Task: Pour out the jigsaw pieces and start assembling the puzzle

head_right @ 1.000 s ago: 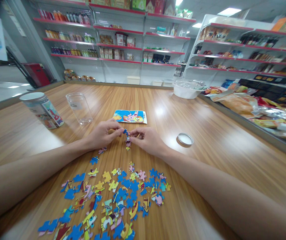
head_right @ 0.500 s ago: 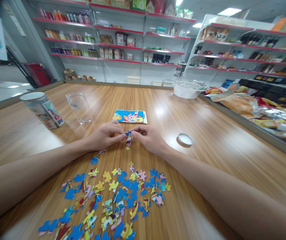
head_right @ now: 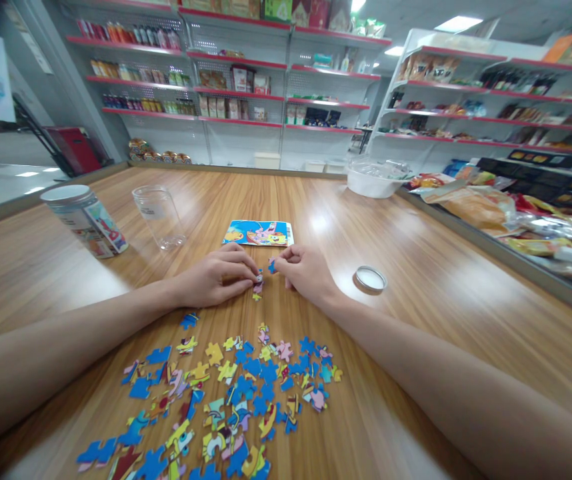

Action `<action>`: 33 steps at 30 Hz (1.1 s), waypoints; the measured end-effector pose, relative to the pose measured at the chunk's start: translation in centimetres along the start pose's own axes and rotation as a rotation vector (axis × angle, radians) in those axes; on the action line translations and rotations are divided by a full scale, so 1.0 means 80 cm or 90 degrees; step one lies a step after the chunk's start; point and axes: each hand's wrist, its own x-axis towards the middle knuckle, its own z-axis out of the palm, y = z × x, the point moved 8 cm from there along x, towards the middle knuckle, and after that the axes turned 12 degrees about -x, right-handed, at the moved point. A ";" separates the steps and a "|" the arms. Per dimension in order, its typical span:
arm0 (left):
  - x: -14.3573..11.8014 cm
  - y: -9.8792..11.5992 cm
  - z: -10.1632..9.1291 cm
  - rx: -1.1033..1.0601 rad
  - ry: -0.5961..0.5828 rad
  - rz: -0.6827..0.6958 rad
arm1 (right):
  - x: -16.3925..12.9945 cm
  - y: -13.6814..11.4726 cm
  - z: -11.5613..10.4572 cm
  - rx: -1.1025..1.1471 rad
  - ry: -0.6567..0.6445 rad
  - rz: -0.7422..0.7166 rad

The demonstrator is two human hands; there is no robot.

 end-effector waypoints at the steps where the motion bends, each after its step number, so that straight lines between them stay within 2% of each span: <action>1: 0.000 -0.001 0.000 -0.002 0.000 -0.002 | 0.001 0.000 -0.001 -0.010 0.007 -0.005; 10: -0.001 0.000 -0.001 -0.005 0.002 0.005 | 0.005 -0.001 0.003 -0.099 0.020 -0.112; 13: -0.001 -0.002 -0.009 0.007 0.051 -0.004 | 0.002 -0.006 0.005 -0.059 0.007 -0.137; 16: -0.003 -0.009 -0.016 0.009 0.096 -0.038 | -0.002 -0.010 0.011 0.001 -0.039 -0.126; 22: -0.003 -0.012 -0.015 0.014 0.090 -0.053 | -0.005 -0.012 0.018 0.058 -0.077 -0.108; 33: -0.003 -0.015 -0.017 -0.052 0.111 -0.069 | -0.010 -0.026 0.023 0.092 -0.109 -0.193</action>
